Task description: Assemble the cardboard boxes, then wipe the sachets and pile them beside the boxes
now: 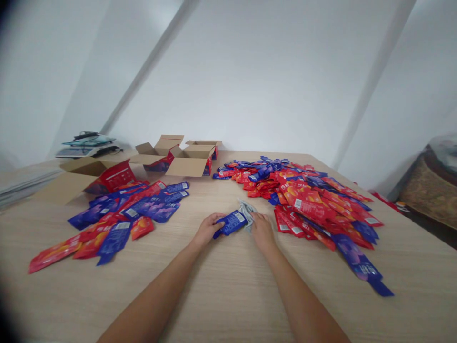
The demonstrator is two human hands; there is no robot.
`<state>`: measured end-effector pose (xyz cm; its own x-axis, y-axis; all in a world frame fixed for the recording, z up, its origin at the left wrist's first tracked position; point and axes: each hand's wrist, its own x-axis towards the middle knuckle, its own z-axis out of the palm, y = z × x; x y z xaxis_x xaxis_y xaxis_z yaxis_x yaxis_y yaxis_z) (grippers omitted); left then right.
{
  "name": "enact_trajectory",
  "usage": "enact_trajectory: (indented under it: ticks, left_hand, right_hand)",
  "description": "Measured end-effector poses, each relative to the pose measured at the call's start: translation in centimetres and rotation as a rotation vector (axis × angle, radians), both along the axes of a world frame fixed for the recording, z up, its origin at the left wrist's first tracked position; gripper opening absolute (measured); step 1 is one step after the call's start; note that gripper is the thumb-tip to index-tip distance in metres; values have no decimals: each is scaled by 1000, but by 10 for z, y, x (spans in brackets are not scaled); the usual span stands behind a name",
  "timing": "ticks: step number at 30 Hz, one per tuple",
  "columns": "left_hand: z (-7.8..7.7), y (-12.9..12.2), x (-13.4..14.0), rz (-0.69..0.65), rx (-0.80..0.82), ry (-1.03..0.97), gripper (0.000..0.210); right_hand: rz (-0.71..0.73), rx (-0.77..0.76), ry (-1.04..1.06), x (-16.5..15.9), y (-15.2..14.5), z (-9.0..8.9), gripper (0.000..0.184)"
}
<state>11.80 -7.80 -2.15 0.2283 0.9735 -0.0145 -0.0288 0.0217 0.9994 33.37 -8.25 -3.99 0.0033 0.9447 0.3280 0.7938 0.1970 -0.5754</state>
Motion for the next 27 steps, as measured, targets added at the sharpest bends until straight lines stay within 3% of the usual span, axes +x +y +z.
enact_trajectory:
  ticks: [3,6,9,12,16,21,24,27]
  left_hand:
    - [-1,4,-2,-54,41,-27,40]
    - [-3,7,-4,-111,33,-74,48]
    - [-3,8,-6,-188,-2,-98,53]
    - [-2,8,-7,-254,-49,-83,56]
    - [3,6,-9,-323,-77,-72,55]
    - [8,3,-8,-340,-83,-57,54]
    - [7,3,-6,-306,-77,-67,50]
    - [6,4,-3,-273,-76,-97,47]
  right_hand:
    - [95,-6,451,-3,-1,-2,41]
    - [226,-136,802,-18,-4,1,53]
    - [265,-250,1019,-31,-9,7,58]
    - [221,-272,1123,-35,-12,12,52]
    - [150,-260,1117,-33,-14,16,51]
    - [173,-296,985,-28,-11,11,49]
    - [147,-214,790,-24,-13,11,47]
    - [41,-77,431,-21,-17,18,47]
